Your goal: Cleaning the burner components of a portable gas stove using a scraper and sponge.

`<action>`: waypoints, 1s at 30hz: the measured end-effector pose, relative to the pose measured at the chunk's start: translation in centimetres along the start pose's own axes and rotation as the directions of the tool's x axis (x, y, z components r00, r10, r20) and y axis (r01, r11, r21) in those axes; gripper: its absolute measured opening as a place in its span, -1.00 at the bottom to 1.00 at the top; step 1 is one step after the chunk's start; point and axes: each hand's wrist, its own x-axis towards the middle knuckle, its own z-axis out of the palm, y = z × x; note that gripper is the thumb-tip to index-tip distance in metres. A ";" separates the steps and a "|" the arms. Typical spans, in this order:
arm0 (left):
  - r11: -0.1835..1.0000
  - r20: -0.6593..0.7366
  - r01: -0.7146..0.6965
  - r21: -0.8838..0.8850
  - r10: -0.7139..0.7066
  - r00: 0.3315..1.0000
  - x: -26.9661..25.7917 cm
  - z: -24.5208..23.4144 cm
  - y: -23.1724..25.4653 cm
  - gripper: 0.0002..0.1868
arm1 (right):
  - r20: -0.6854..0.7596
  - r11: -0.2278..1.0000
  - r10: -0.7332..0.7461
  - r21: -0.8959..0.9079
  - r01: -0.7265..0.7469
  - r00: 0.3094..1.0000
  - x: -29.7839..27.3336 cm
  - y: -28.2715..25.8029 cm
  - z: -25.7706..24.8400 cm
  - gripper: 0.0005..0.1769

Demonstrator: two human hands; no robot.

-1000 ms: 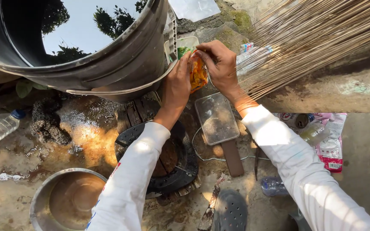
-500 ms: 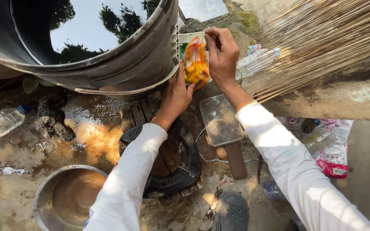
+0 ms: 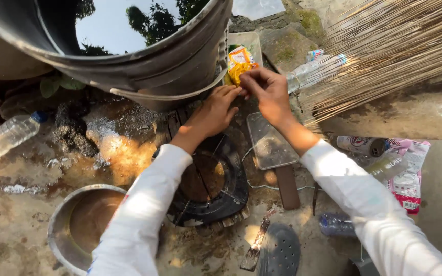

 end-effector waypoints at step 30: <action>0.795 -0.081 0.465 -0.390 -0.533 0.842 -24.0 -7.1 -4.0 -0.65 | 0.646 -0.175 -0.034 -0.755 0.632 0.762 -15.8 -5.8 12.6 -0.16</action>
